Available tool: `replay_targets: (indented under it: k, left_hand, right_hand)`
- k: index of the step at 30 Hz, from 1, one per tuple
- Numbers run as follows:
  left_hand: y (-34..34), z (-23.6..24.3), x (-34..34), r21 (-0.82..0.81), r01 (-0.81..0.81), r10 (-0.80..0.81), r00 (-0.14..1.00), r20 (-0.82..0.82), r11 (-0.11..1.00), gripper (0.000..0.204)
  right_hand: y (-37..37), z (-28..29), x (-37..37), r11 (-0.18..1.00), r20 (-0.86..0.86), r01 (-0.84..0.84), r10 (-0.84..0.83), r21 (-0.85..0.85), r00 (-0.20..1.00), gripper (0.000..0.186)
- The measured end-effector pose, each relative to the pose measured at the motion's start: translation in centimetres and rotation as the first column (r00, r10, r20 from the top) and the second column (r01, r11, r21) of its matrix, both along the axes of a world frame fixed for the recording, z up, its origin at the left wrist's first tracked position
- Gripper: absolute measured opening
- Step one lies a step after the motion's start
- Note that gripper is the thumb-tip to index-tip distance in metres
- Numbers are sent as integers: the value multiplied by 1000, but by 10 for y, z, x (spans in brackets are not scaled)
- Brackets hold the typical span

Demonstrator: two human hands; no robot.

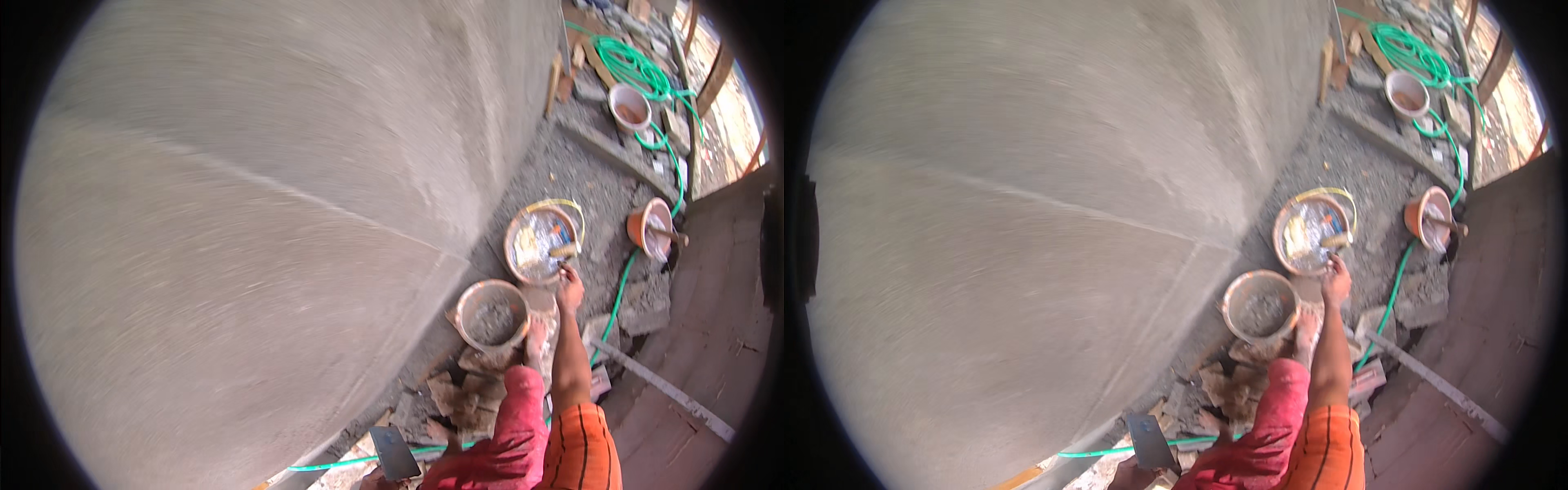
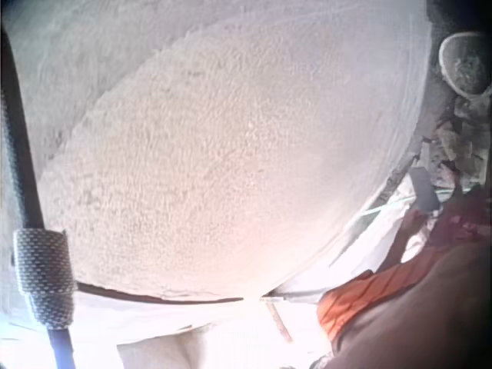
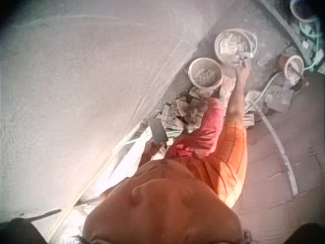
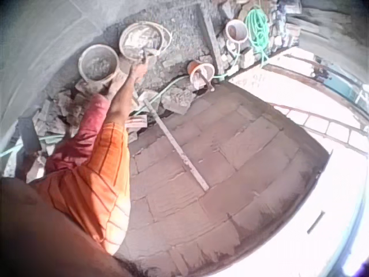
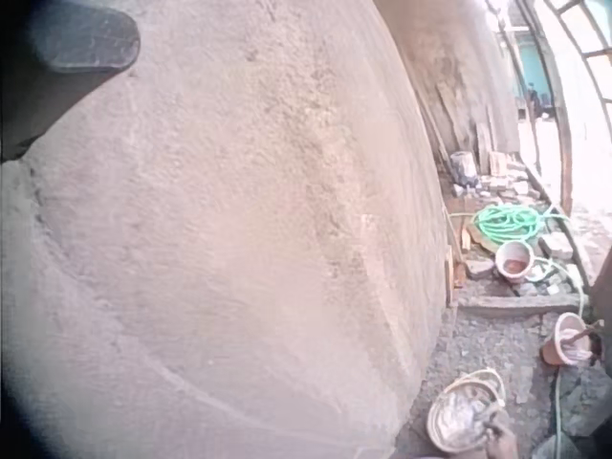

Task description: The person smooths a curved concrete wall using a trowel and a brush. They apply and level the plaster, then use a brush to refine the surface and edges.

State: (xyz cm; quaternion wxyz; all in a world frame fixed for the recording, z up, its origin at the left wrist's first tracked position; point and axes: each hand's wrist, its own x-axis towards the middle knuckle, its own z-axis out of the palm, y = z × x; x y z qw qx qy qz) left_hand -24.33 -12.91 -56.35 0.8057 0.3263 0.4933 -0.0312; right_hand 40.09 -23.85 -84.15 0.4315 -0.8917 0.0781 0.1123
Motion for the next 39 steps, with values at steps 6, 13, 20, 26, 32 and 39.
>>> replay_targets:
  k: [6, 13, 20, 26, 32, 39]
  left_hand:
    - [7, 120, 71, 437, 199, -160, 979, -123, 877, 27]
    - [42, 117, 19, -236, -276, 340, 890, 304, 932, 46]
    - [21, 156, 13, -114, -304, 323, 862, 391, 946, 51]
    - [5, 154, -12, -163, -333, 370, 821, 434, 929, 49]
    - [4, 133, -21, -220, -293, 366, 780, 508, 930, 48]
    - [3, 137, -14, -240, -307, 388, 780, 492, 921, 45]
  right_hand:
    - [71, 281, 17, 402, 66, 77, -330, 912, 942, 17]
    - [123, 702, -110, -426, 568, -545, -86, 722, 819, 15]
    - [178, 857, -316, -646, 890, -664, 51, 376, 454, 14]
    - [201, 875, -318, -527, 895, -746, 69, 408, 441, 15]
    - [195, 846, -125, 52, 681, -720, -378, 692, 627, 11]
    - [215, 853, -278, 520, 904, -831, -424, 196, -52, 12]
